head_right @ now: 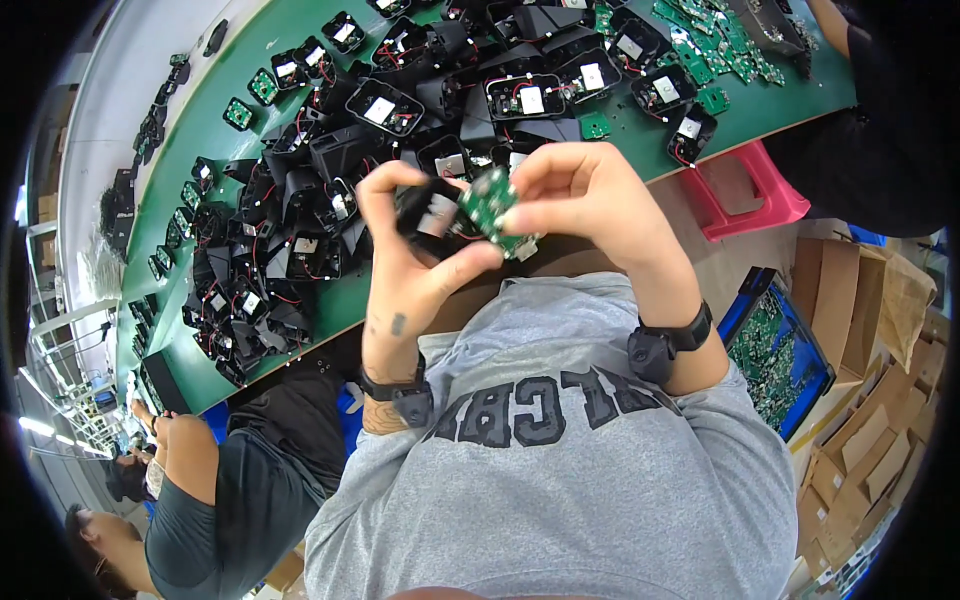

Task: The person assembles electronic devices by hand, picking up a black plastic housing and a green circuit board, fitting the board into the housing, and pressing them together. After completing each assembly, the person places the device onto the green work surface and reaches for the next set of components.

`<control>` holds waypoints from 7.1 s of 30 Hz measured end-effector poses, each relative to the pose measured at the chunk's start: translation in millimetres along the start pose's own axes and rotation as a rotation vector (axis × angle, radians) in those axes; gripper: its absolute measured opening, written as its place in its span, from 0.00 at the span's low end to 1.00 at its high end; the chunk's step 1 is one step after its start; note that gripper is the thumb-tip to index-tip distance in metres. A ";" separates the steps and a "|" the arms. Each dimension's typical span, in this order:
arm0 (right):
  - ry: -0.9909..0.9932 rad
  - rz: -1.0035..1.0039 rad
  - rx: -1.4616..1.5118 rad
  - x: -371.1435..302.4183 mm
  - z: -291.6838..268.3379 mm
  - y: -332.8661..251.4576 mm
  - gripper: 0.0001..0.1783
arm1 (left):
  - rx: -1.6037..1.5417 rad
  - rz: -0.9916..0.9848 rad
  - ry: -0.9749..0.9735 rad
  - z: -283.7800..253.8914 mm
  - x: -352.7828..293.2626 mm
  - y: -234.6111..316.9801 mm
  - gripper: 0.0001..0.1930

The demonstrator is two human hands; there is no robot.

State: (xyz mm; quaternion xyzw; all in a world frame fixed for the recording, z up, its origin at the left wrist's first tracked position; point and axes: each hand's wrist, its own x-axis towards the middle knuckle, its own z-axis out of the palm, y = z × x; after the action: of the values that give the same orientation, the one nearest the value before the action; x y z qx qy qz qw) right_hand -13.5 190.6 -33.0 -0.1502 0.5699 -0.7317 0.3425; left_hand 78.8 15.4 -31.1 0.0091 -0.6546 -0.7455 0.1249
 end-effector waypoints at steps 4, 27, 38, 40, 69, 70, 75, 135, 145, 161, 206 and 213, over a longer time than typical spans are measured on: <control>-0.022 0.049 0.165 2.5 -7.5 2.1 0.11 | 0.046 -0.058 -0.108 -3.0 4.3 0.5 0.31; 0.283 -0.068 -0.417 -17.5 29.8 -29.2 0.10 | -0.347 -0.361 -0.138 19.7 -5.2 5.5 0.30; 0.278 0.060 -0.396 -23.2 30.4 -36.8 0.11 | -0.349 -0.285 -0.191 16.7 -6.8 4.2 0.32; 0.276 0.126 -0.491 -23.3 27.6 -36.5 0.11 | -0.307 -0.288 -0.184 16.6 -8.6 1.1 0.32; 0.129 -0.437 -0.079 -13.0 9.5 -20.0 0.24 | 0.235 0.216 -0.084 47.1 14.9 -7.1 0.22; 0.113 -0.414 -0.021 -9.9 4.8 -27.2 0.21 | 0.290 0.216 -0.105 46.1 20.9 -2.9 0.22; 0.445 -0.463 -0.540 -11.9 -69.5 -64.4 0.09 | 0.595 0.346 -0.010 -6.9 69.1 46.2 0.24; 0.861 -0.662 -0.318 -25.0 -72.3 -33.8 0.12 | 0.142 0.057 0.424 -259.0 153.4 119.2 0.20; -0.001 -0.391 0.059 0.5 40.1 -22.3 0.09 | -0.326 -0.348 -0.095 -40.6 18.4 62.5 0.31; 0.079 -0.547 -0.215 -12.5 30.7 -14.0 0.08 | -0.273 -0.386 -0.146 -13.1 17.7 53.6 0.31; 0.059 -0.621 -0.835 -13.1 25.7 -6.3 0.07 | 0.277 0.004 0.050 8.8 0.5 15.1 0.38; 0.031 -0.393 -0.534 -16.9 9.1 -0.4 0.03 | 0.308 0.024 0.063 13.5 -2.4 5.4 0.31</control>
State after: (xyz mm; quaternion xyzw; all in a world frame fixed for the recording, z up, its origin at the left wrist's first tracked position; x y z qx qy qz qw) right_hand 4.1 195.4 -27.0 -0.3308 0.7068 -0.6106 0.1347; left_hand 79.7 28.5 -24.2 0.0434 -0.7571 -0.6341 0.1514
